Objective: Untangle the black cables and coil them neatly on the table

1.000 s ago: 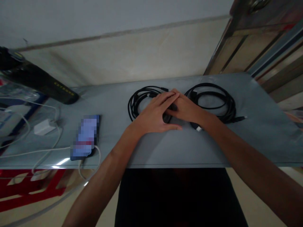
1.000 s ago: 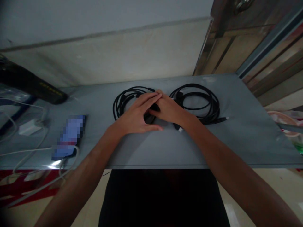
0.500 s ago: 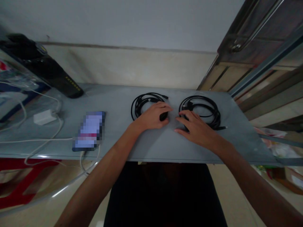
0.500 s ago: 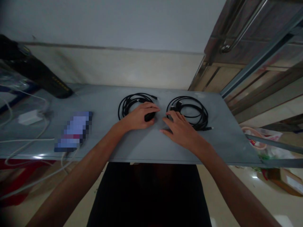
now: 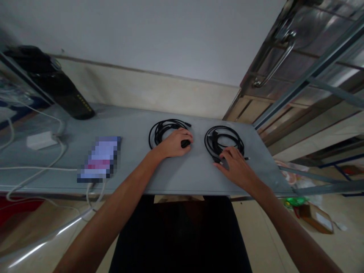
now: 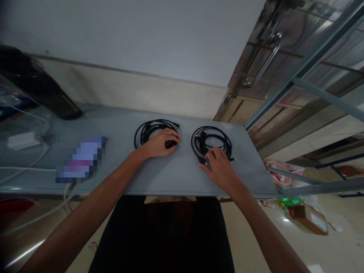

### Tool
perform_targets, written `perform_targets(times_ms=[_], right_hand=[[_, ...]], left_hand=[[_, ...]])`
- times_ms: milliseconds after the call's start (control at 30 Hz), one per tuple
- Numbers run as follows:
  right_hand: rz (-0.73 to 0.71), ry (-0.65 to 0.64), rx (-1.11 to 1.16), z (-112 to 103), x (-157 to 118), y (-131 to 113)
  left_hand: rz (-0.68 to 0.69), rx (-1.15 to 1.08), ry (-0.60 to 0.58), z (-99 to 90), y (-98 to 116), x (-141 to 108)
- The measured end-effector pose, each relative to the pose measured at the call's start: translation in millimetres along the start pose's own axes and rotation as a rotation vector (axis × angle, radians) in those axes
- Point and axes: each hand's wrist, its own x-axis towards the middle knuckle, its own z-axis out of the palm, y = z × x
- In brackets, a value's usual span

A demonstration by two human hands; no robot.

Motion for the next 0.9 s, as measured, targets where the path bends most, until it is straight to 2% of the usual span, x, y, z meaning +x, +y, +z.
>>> perform_targets(times_ms=[100, 200, 400, 467, 667, 900], right_hand=[[-0.001, -0.009, -0.086, 2.3, -9.9, 2.8], [-0.016, 0.045, -0.141, 4.9, -12.6, 7.6], [0.076, 0.126, -0.224, 1.6, 9.3, 28.1], [0.073, 0.103, -0.287, 0.2, 20.3, 34.5], [-0.049, -0.074, -0.423, 6.1, 38.7, 40.2], [0.129, -0.169, -0.328, 7.2, 43.5, 45.6]], left_hand=[[0.005, -0.005, 0.003, 1.7, -2.5, -0.5], [0.022, -0.008, 0.012, 2.4, -4.2, -1.0], [0.036, -0.010, 0.018, 1.2, -2.9, -0.3], [0.042, -0.014, 0.025, 1.5, -2.9, -0.2], [0.021, -0.024, 0.038, 3.0, -3.7, -0.7], [0.015, -0.053, 0.025, 2.3, -2.7, 0.1]])
